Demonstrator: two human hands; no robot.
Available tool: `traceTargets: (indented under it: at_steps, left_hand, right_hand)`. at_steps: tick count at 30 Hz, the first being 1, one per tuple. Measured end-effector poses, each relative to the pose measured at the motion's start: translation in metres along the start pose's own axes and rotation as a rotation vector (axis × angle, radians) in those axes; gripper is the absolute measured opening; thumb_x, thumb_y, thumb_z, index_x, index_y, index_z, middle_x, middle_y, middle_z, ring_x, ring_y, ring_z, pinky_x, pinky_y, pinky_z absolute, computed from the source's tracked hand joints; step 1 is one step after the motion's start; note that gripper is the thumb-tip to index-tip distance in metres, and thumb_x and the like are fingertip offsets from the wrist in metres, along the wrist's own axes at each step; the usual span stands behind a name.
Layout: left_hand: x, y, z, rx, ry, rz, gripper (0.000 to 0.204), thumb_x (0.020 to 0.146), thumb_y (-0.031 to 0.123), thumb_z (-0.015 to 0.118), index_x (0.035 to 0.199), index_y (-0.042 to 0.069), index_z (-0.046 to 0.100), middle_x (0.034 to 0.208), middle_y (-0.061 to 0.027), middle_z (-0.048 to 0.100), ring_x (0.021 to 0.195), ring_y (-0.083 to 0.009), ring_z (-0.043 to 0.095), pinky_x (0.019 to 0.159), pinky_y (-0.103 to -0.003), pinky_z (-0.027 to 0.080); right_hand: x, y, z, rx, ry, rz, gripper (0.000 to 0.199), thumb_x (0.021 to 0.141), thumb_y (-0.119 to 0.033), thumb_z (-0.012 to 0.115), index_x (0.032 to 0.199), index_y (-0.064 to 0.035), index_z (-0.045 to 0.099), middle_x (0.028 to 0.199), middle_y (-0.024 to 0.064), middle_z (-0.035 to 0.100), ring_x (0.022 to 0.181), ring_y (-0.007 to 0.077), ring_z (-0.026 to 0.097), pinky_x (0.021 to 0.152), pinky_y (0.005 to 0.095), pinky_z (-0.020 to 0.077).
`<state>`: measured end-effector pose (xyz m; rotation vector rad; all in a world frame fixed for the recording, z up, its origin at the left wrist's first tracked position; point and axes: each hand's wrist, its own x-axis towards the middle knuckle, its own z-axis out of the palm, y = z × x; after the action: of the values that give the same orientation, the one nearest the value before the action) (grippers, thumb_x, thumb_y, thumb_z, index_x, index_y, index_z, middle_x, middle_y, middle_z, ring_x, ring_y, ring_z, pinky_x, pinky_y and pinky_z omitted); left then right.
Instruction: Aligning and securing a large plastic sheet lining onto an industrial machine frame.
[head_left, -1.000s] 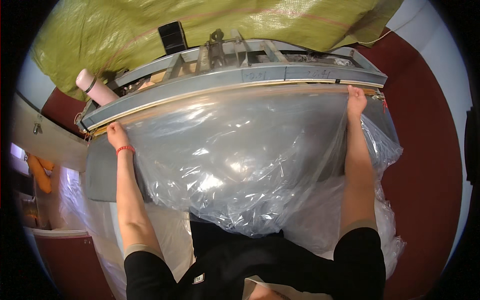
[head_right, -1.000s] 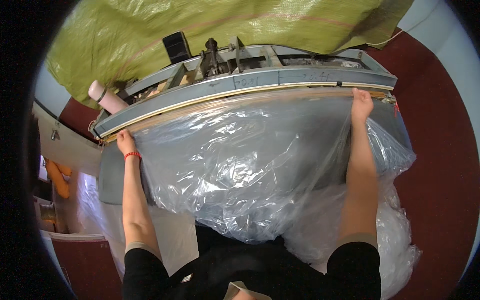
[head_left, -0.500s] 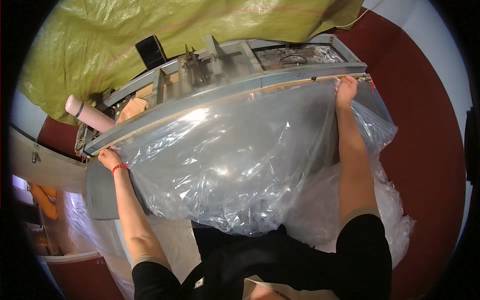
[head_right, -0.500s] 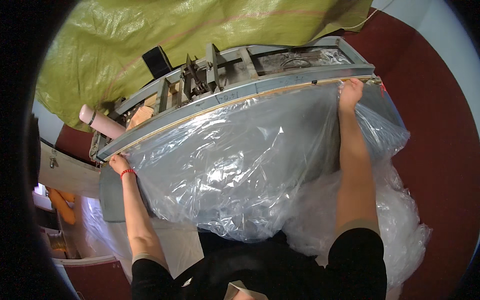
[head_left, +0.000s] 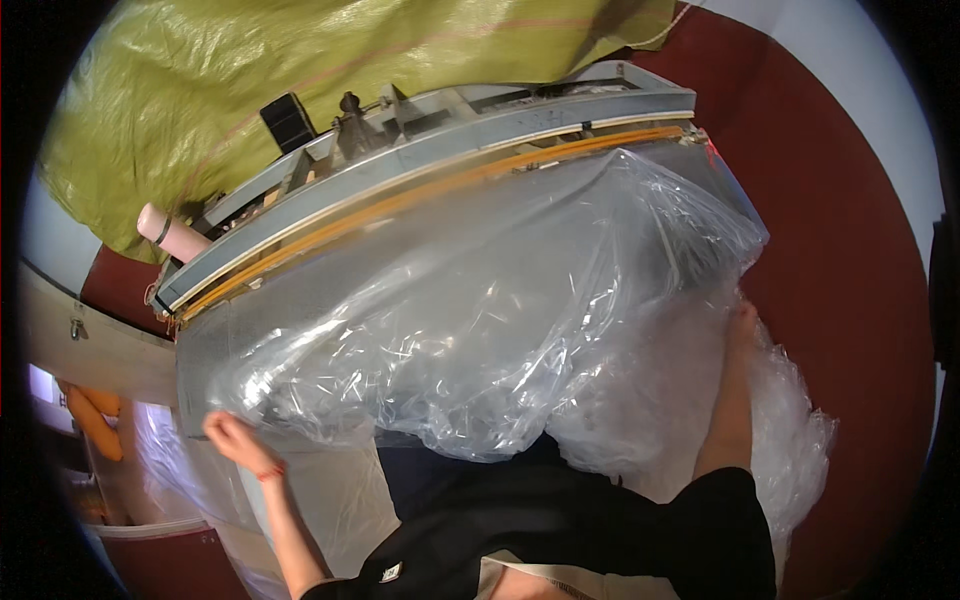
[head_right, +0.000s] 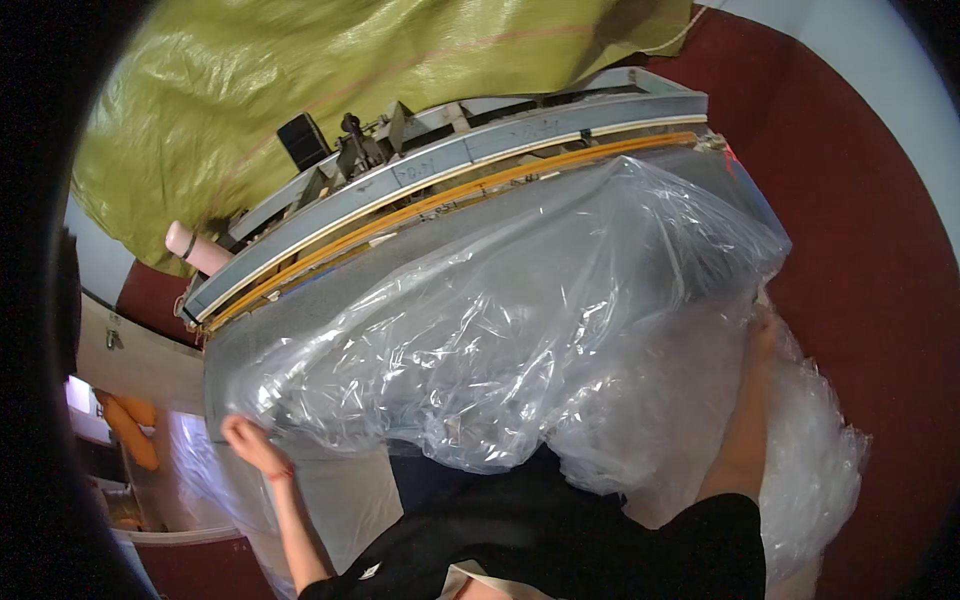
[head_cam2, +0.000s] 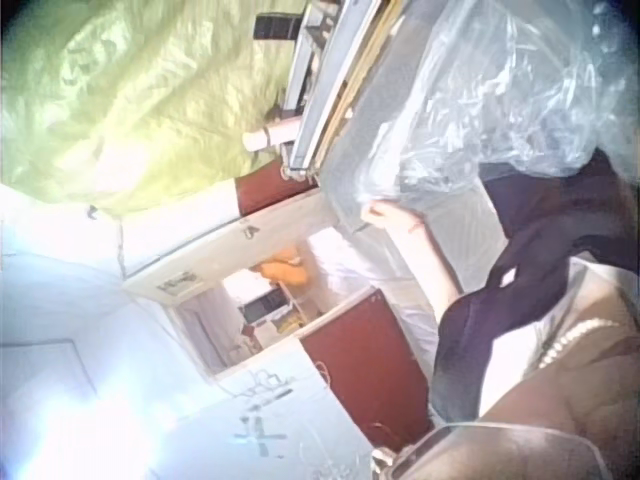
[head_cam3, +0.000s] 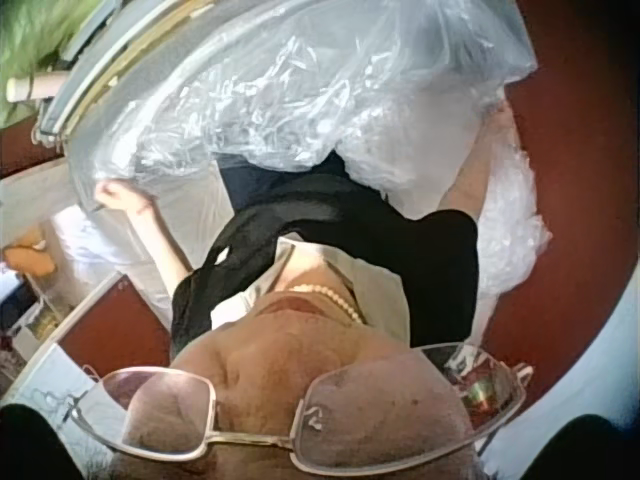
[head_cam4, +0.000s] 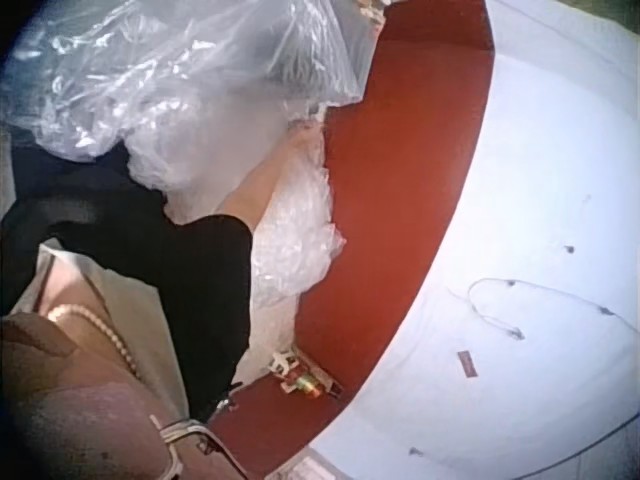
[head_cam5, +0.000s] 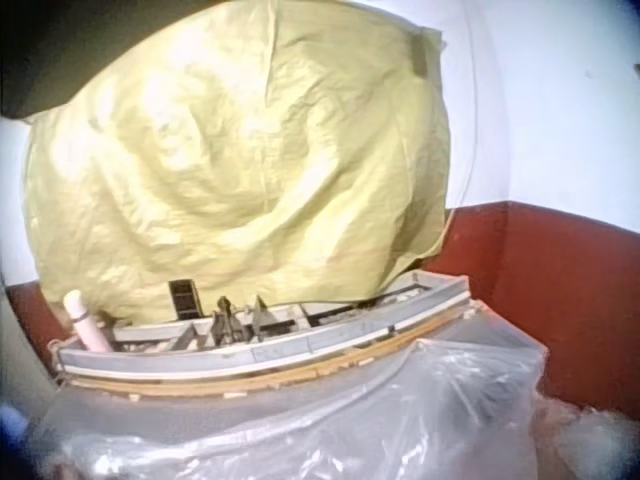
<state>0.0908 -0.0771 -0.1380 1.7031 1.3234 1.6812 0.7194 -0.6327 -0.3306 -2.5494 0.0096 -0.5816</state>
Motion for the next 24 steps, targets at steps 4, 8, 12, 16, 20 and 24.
traceTargets:
  at_steps: [4, 8, 12, 16, 20, 24]
  left_hand:
    - [-0.128, -0.021, 0.02, 0.284, -1.07, 0.2, 0.02, 0.073, 0.01, 0.054, 0.089, 0.0, 0.058, 0.071, -0.015, 0.058, 0.055, -0.024, 0.056, 0.051, -0.034, 0.044]
    - [-0.222, -0.069, 0.121, 0.561, -1.585, 0.188, 0.034, 0.075, 0.022, 0.057, 0.101, 0.0, 0.055, 0.095, -0.0216, 0.058, 0.083, -0.0342, 0.057, 0.071, -0.041, 0.046]
    - [-0.259, 0.006, 0.18, 0.405, -1.634, 0.284, 0.035, 0.077, 0.024, 0.056, 0.103, 0.001, 0.054, 0.095, -0.0206, 0.058, 0.083, -0.0319, 0.058, 0.071, -0.039, 0.046]
    - [-0.266, 0.049, 0.197, 0.201, -1.659, 0.377, 0.037, 0.079, 0.026, 0.055, 0.106, 0.002, 0.053, 0.096, -0.0193, 0.059, 0.084, -0.0288, 0.058, 0.072, -0.037, 0.046]
    - [-0.26, 0.067, 0.19, -0.024, -1.693, 0.464, 0.039, 0.081, 0.029, 0.054, 0.109, 0.003, 0.052, 0.097, -0.018, 0.059, 0.085, -0.0257, 0.059, 0.074, -0.035, 0.046]
    - [-0.221, 0.074, 0.167, -0.338, -1.773, 0.226, 0.039, 0.083, 0.013, 0.054, 0.118, 0.002, 0.045, 0.107, -0.0114, 0.058, 0.096, -0.02, 0.056, 0.083, -0.03, 0.044]
  right_hand:
    - [-0.09, -0.12, 0.013, -0.182, -0.22, 0.051, 0.03, 0.084, -0.022, 0.046, 0.105, -0.0026, 0.054, 0.099, 0.0176, 0.058, 0.089, 0.0298, 0.056, 0.079, 0.037, 0.0429]
    - [-0.192, -0.187, -0.015, -0.238, -0.203, 0.169, 0.03, 0.083, -0.022, 0.046, 0.105, -0.0029, 0.054, 0.099, 0.0177, 0.058, 0.09, 0.03, 0.056, 0.08, 0.0374, 0.0428]
    - [-0.245, -0.221, -0.034, -0.3, -0.177, 0.29, 0.031, 0.083, -0.022, 0.046, 0.106, -0.0032, 0.054, 0.1, 0.0178, 0.057, 0.091, 0.0303, 0.056, 0.08, 0.0378, 0.0427]
    - [-0.26, -0.204, -0.056, -0.359, -0.16, 0.372, 0.031, 0.082, -0.022, 0.047, 0.106, -0.0036, 0.054, 0.101, 0.018, 0.057, 0.091, 0.0305, 0.056, 0.08, 0.0382, 0.0426]
    - [-0.235, -0.132, -0.087, -0.447, -0.133, 0.466, 0.031, 0.082, -0.023, 0.047, 0.106, -0.0039, 0.054, 0.102, 0.0181, 0.057, 0.092, 0.0307, 0.055, 0.08, 0.0386, 0.0425]
    - [-0.199, 0.051, -0.158, -0.521, -0.14, 0.539, 0.032, 0.082, -0.023, 0.047, 0.106, -0.0042, 0.055, 0.102, 0.0182, 0.057, 0.093, 0.0309, 0.055, 0.081, 0.039, 0.0424]
